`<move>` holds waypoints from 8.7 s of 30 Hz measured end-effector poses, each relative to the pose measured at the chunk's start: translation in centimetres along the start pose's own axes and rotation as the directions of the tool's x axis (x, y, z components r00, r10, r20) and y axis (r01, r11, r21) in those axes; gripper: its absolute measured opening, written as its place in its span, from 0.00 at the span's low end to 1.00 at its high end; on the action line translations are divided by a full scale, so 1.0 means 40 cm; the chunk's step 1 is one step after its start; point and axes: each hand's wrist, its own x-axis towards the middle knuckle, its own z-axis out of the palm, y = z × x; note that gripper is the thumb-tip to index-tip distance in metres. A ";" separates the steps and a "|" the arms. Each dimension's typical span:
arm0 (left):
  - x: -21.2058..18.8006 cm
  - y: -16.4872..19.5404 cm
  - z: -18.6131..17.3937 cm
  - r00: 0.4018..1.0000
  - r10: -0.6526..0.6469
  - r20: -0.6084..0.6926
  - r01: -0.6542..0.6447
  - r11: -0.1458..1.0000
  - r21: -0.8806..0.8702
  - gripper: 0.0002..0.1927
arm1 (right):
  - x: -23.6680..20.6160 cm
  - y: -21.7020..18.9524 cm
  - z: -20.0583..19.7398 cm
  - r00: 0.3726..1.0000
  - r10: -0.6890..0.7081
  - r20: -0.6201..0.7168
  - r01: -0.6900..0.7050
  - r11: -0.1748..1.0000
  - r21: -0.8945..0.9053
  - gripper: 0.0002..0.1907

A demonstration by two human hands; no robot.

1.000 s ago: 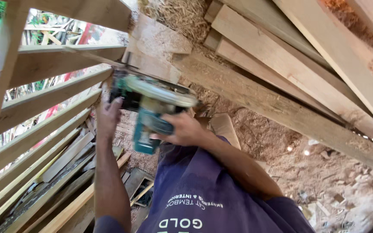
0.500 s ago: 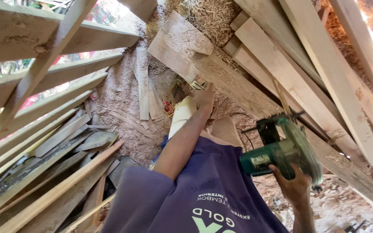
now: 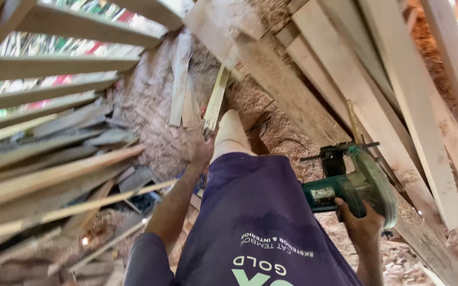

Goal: The person carries a corded circular saw through a sawdust-covered wood shed, positions wooden planks on the ground, and cuts them with the saw, adjusting and repositioning boards between cuts.

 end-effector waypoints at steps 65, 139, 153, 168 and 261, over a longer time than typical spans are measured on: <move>0.155 0.057 0.070 0.749 -0.500 -0.435 0.515 0.852 -0.094 0.15 | 0.075 -0.130 0.052 0.983 -0.139 0.121 0.158 0.973 -0.166 0.30; 0.321 -0.205 0.118 0.838 -0.279 0.470 0.359 0.929 -0.088 0.17 | 0.197 -0.544 0.550 0.594 -0.775 0.216 0.749 0.631 0.203 0.25; 0.378 -0.184 0.077 0.869 -0.252 0.425 0.286 0.958 -0.016 0.18 | 0.237 -0.584 0.569 0.556 -0.795 0.243 0.753 0.606 0.258 0.25; 0.417 -0.236 0.056 0.875 -0.292 0.386 0.322 0.947 -0.013 0.19 | 0.250 -0.635 0.602 0.519 -0.761 0.390 0.721 0.634 0.280 0.29; 0.187 -0.023 0.202 0.703 -0.434 0.563 0.582 0.807 -0.105 0.19 | 0.217 -0.412 0.394 0.595 -0.703 0.389 0.742 0.667 0.068 0.31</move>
